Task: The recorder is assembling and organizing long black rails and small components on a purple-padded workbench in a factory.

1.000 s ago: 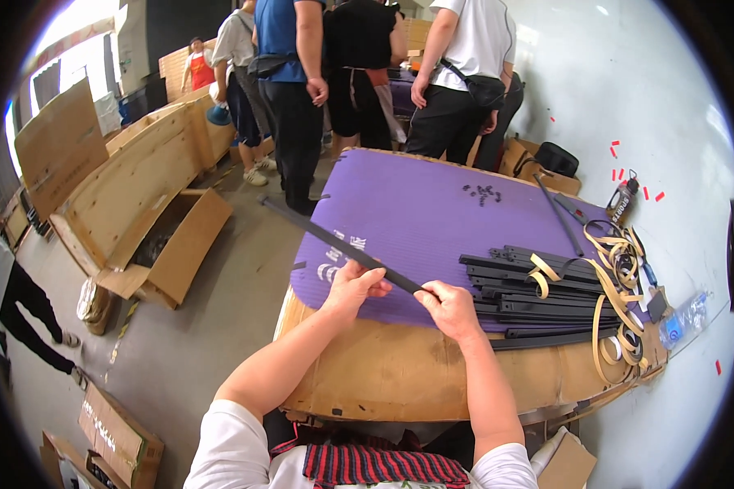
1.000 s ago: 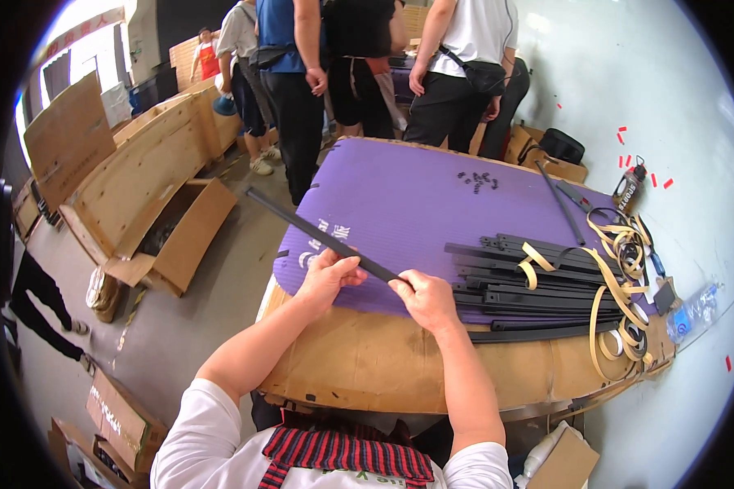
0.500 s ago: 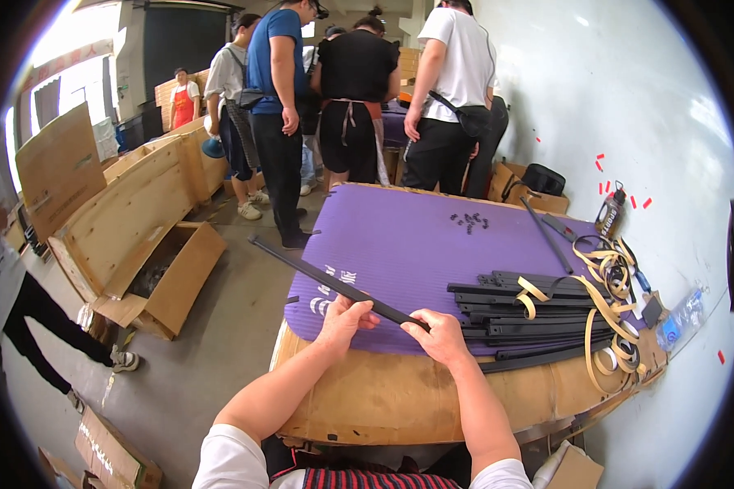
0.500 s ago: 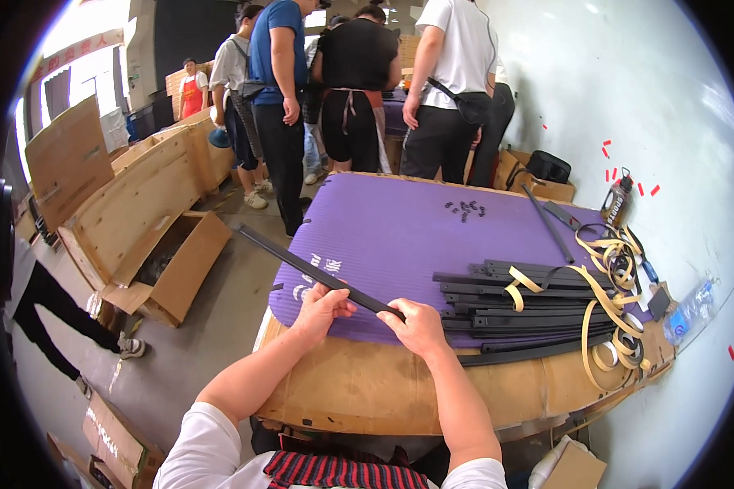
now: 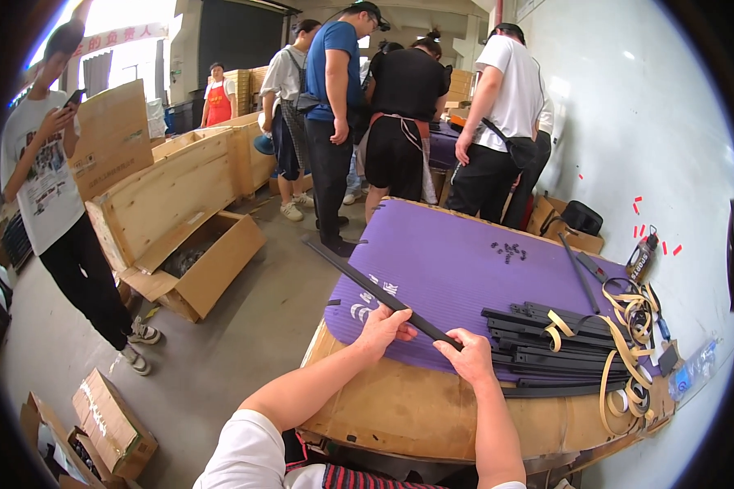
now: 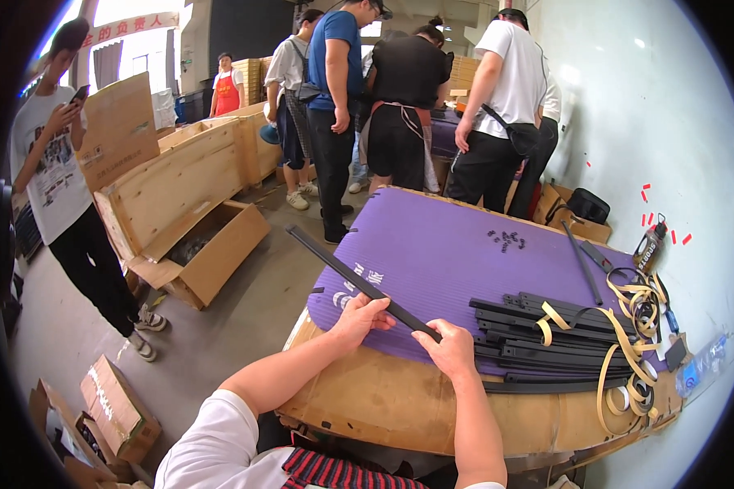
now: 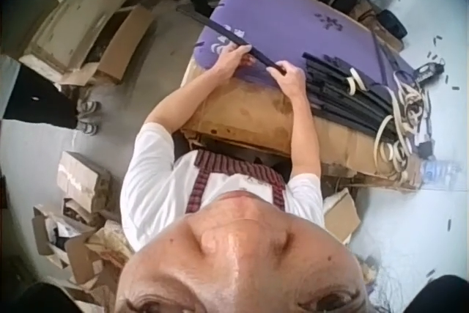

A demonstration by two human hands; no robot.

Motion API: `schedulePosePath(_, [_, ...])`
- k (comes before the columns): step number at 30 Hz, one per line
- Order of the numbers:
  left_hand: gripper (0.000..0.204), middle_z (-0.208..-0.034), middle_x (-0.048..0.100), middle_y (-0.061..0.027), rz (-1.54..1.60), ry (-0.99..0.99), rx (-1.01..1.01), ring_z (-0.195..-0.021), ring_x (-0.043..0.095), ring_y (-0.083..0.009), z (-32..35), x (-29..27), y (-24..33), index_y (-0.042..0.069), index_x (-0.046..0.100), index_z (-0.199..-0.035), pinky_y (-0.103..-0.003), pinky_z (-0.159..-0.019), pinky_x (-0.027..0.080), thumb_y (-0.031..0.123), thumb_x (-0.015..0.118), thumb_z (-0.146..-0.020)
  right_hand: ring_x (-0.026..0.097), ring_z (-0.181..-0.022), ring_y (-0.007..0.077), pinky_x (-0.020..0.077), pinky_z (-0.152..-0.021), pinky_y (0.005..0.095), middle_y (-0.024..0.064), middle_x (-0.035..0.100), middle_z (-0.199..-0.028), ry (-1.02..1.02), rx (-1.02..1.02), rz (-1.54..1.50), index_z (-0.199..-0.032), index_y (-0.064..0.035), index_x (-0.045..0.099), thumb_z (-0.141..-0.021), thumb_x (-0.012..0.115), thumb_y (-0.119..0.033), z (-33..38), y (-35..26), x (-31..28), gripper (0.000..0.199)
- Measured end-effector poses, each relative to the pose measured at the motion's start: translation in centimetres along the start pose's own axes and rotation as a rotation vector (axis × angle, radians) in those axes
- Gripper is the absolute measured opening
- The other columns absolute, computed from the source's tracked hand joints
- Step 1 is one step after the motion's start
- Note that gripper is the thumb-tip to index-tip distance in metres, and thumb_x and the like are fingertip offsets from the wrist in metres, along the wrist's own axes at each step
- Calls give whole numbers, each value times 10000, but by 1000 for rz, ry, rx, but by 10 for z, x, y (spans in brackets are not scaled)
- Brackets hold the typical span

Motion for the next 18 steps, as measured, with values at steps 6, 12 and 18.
schedulePosePath(6, [200, -850, 587, -73, 32, -3, -18, -700, 603, -150, 1, 0, -1, 33, 491, -989, -266, -632, 492, 176, 558, -867, 587, -569, 223, 441, -548, 322, 100, 624, -647, -11, -13, -1, -828, -37, 645, -704, 709, -323, 0, 3, 0, 318])
schedulePosePath(12, [198, -836, 594, -71, 40, 14, -25, -693, 605, -146, -3, 0, -2, 20, 519, -978, -262, -635, 495, 175, 565, -864, 585, -561, 233, 441, -554, 340, 103, 609, -614, -93, 88, 1, -832, -41, 649, -712, 693, -356, 0, 0, -2, 340])
schedulePosePath(18, [220, -836, 592, -58, -44, -33, -4, -692, 600, -138, 1, 6, 1, 34, 517, -993, -253, -631, 487, 209, 570, -871, 584, -595, 275, 446, -562, 361, 99, 614, -646, -31, -27, 181, -823, -55, 636, -716, 691, -349, 1, -9, -7, 318])
Point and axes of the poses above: each hand's wrist, its own z-axis away from the middle knuckle, its own x-axis out of the palm, y = z × x, the point moved 4 cm from there along -z, towards the middle knuckle
